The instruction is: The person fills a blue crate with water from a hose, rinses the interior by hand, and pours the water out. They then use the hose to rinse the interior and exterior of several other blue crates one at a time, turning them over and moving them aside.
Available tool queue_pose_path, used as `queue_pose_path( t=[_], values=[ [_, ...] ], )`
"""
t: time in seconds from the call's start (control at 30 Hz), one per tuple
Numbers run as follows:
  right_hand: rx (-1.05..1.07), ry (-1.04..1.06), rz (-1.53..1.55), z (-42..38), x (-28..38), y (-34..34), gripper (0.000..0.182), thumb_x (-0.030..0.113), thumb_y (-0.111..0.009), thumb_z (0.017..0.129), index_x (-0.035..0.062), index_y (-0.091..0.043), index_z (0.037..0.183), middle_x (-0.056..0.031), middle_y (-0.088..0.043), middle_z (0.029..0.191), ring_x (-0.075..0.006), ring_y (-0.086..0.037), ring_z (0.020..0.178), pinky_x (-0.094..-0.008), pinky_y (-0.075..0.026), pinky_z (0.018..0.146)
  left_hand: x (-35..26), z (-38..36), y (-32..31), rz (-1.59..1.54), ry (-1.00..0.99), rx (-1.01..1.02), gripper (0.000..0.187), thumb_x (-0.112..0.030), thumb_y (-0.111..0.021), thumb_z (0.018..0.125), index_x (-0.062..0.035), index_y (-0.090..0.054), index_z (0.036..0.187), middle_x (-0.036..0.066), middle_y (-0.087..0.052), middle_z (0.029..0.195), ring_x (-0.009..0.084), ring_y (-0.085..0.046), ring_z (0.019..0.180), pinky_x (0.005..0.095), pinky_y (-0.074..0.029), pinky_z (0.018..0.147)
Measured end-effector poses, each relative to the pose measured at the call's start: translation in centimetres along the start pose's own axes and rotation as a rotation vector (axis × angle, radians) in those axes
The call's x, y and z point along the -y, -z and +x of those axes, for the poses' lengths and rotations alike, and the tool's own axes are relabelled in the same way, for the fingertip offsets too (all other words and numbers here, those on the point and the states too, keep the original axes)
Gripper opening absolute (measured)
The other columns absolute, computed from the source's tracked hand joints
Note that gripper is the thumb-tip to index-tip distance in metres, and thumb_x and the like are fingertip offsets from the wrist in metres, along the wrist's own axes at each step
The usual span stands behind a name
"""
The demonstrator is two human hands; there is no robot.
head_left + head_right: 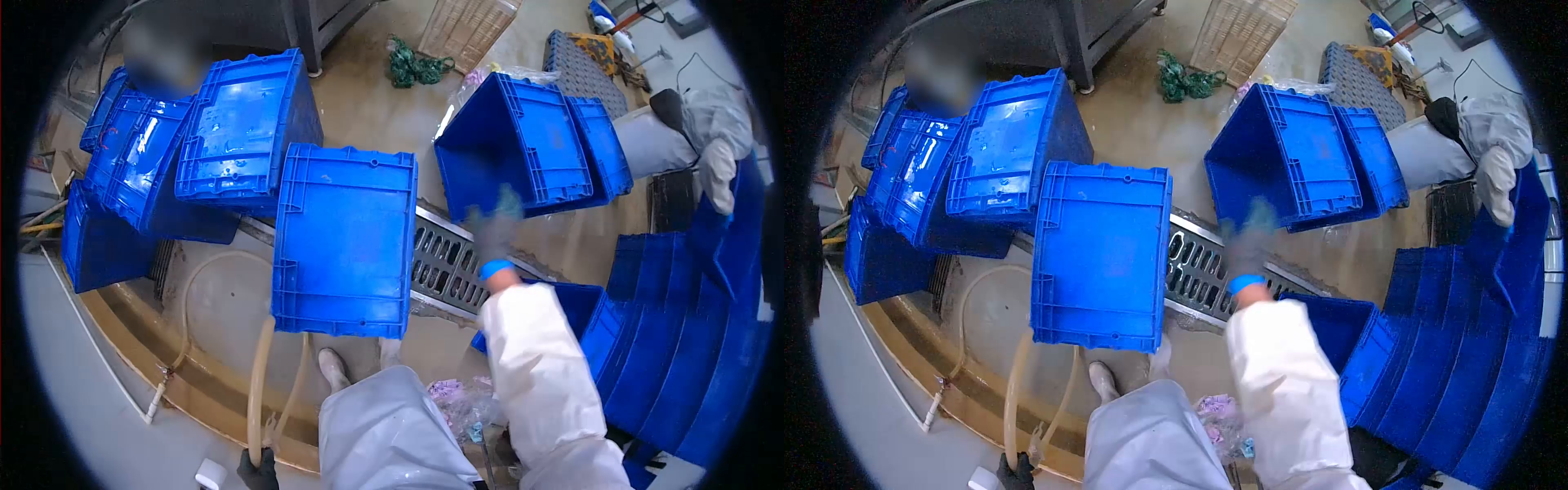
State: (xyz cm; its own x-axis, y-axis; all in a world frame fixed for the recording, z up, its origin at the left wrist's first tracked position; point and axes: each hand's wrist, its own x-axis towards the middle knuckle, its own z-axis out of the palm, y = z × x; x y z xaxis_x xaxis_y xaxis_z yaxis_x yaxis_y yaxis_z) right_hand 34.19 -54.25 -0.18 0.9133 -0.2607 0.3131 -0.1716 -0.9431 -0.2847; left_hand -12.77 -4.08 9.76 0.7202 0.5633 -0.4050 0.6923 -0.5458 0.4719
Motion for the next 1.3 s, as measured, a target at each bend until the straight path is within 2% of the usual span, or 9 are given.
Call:
queue_pose_path(
  t=[0.13, 0.23, 0.43, 0.7, 0.77, 1.07, 1.17, 1.23, 1.3],
  values=[
    [0.136, -0.202, -0.358, 7.7, -9.6, 1.7, 0.088, 0.031, -0.078, 0.074, 0.0018, -0.035, 0.144, -0.0232, -0.038, 0.145, -0.0391, -0.035, 0.135, -0.0458, -0.031, 0.112, -3.6, -1.2, -0.3, -0.194, 0.134, -0.032, 0.022, -0.016, -0.069, 0.09, 0.0011, -0.067, 0.104, 0.008, -0.069, 0.085, 0.0117, -0.059, 0.066, 0.0252, -0.047, 0.056],
    [0.214, -0.247, -0.345, 9.7, -15.5, -1.6, 0.069, 0.023, -0.076, 0.075, 0.0016, -0.048, 0.134, -0.0223, -0.043, 0.14, -0.0396, -0.042, 0.129, -0.0455, -0.038, 0.107, -4.8, -2.1, -0.6, -0.29, 0.174, -0.035, 0.021, -0.014, -0.068, 0.091, 0.0, -0.067, 0.107, 0.008, -0.068, 0.085, 0.0102, -0.056, 0.063, 0.0227, -0.043, 0.053],
    [0.227, -0.219, -0.328, 10.7, -14.7, -2.0, 0.033, 0.007, -0.065, 0.073, -0.0027, -0.058, 0.104, -0.0238, -0.054, 0.114, -0.04, -0.053, 0.11, -0.0449, -0.045, 0.097, -8.3, -2.7, 0.3, -0.194, 0.079, -0.052, 0.016, -0.015, -0.068, 0.091, -0.0023, -0.065, 0.101, 0.005, -0.064, 0.077, 0.0088, -0.054, 0.062, 0.0228, -0.041, 0.051],
    [0.423, -0.121, -0.194, -4.1, -5.6, 5.4, 0.042, 0.013, -0.076, 0.069, -0.0042, -0.058, 0.102, -0.0248, -0.054, 0.11, -0.0405, -0.054, 0.106, -0.0449, -0.046, 0.092, -10.1, -3.2, 1.4, -0.131, 0.022, 0.083, 0.025, -0.023, -0.074, 0.088, -0.0023, -0.066, 0.1, 0.005, -0.065, 0.077, 0.0129, -0.057, 0.067, 0.0284, -0.051, 0.059],
    [0.408, -0.164, -0.034, -9.5, -4.0, 6.5, 0.046, 0.018, -0.074, 0.063, -0.0028, -0.055, 0.099, -0.0268, -0.055, 0.103, -0.0444, -0.054, 0.096, -0.0504, -0.046, 0.085, -13.8, -3.3, 1.1, -0.09, -0.108, -0.058, 0.027, -0.024, -0.078, 0.074, -0.001, -0.065, 0.078, 0.012, -0.061, 0.059, 0.0231, -0.06, 0.053, 0.0354, -0.046, 0.052],
    [0.421, -0.218, 0.847, -25.5, 10.8, 20.3, 0.056, 0.017, -0.062, 0.086, -0.0033, -0.042, 0.134, -0.0243, -0.057, 0.11, -0.0389, -0.058, 0.1, -0.0448, -0.048, 0.091, -17.4, -6.2, 4.7, 0.0, -0.198, 0.169, 0.032, -0.033, -0.077, 0.079, -0.0034, -0.065, 0.079, 0.014, -0.061, 0.062, 0.0243, -0.061, 0.055, 0.0377, -0.046, 0.052],
    [0.621, -0.697, 1.562, -29.4, 15.6, 22.9, 0.056, 0.016, -0.062, 0.089, 0.0012, -0.037, 0.138, -0.0199, -0.06, 0.101, -0.0347, -0.061, 0.091, -0.0431, -0.052, 0.08, -17.9, -7.0, 4.9, 0.07, -0.447, 0.214, 0.033, -0.035, -0.075, 0.081, -0.0039, -0.064, 0.081, 0.012, -0.059, 0.059, 0.0249, -0.059, 0.051, 0.0387, -0.045, 0.052],
    [0.429, -0.375, 1.372, -29.3, 18.1, 26.8, 0.047, 0.024, -0.06, 0.093, 0.0016, -0.045, 0.131, -0.0192, -0.062, 0.097, -0.0292, -0.063, 0.087, -0.0434, -0.052, 0.078, -18.3, -7.3, 4.5, 0.114, -0.651, 0.24, 0.033, -0.036, -0.074, 0.082, -0.0042, -0.064, 0.082, 0.012, -0.058, 0.058, 0.0258, -0.058, 0.051, 0.0394, -0.046, 0.053],
    [0.259, 0.13, 0.452, -29.7, 17.8, 27.9, 0.03, 0.031, -0.056, 0.097, 0.0045, -0.052, 0.111, -0.0138, -0.06, 0.084, -0.0285, -0.064, 0.075, -0.0441, -0.053, 0.062, -19.8, -8.7, 4.5, 0.164, -0.824, 0.261, 0.034, -0.037, -0.074, 0.082, -0.0047, -0.064, 0.083, 0.014, -0.059, 0.061, 0.0283, -0.059, 0.054, 0.0404, -0.046, 0.056]
  ],
)
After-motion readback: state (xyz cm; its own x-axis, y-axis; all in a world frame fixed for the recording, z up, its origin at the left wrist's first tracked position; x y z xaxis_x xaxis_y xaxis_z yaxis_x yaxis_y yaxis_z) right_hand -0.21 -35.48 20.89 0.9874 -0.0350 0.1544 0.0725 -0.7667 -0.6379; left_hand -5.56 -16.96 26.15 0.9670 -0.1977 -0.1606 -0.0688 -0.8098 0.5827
